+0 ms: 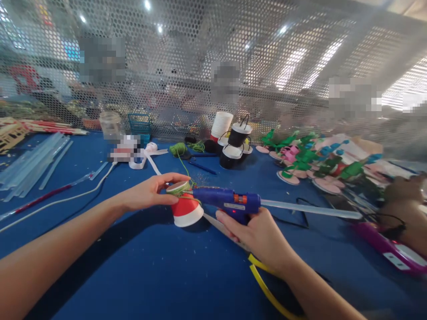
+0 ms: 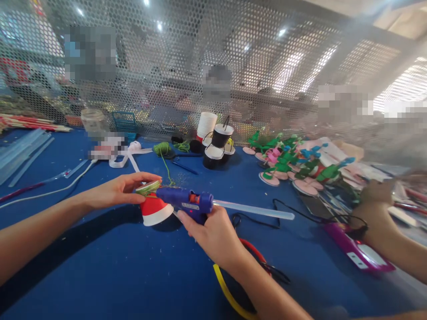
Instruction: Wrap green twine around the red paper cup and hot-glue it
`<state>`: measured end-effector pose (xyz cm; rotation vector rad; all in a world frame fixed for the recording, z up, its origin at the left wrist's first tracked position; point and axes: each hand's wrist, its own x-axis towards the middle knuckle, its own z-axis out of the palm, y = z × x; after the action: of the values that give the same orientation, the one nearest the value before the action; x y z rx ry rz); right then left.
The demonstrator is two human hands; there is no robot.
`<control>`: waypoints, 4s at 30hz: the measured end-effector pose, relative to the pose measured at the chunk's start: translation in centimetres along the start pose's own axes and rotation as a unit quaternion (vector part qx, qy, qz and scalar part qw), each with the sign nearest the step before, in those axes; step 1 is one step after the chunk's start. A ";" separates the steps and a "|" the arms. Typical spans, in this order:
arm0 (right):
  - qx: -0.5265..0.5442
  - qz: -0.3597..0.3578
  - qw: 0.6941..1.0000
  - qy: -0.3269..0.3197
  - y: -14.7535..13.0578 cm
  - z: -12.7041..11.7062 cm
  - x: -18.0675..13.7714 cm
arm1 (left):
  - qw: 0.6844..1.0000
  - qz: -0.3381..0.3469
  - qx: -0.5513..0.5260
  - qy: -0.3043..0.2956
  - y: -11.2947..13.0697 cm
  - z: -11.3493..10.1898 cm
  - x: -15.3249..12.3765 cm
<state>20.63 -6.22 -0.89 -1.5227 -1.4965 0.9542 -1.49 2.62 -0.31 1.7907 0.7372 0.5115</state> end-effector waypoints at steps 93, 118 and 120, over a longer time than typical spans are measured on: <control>-0.050 0.073 0.996 -0.001 -0.1 -1.4 1.6 | 0.994 -0.027 -0.085 -0.060 0.1 -0.7 -0.2; -0.199 -0.148 0.965 -0.084 -1.3 1.0 3.9 | 0.998 -0.007 -0.034 -0.043 -0.3 -0.5 0.2; -0.170 -0.151 0.969 -0.096 -1.4 1.7 3.7 | 0.999 -0.006 -0.026 -0.041 -0.3 -0.5 0.2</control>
<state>18.56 -2.45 -0.29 -1.4019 -2.0497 0.7039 -1.74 3.11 -0.42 1.7468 0.6724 0.4436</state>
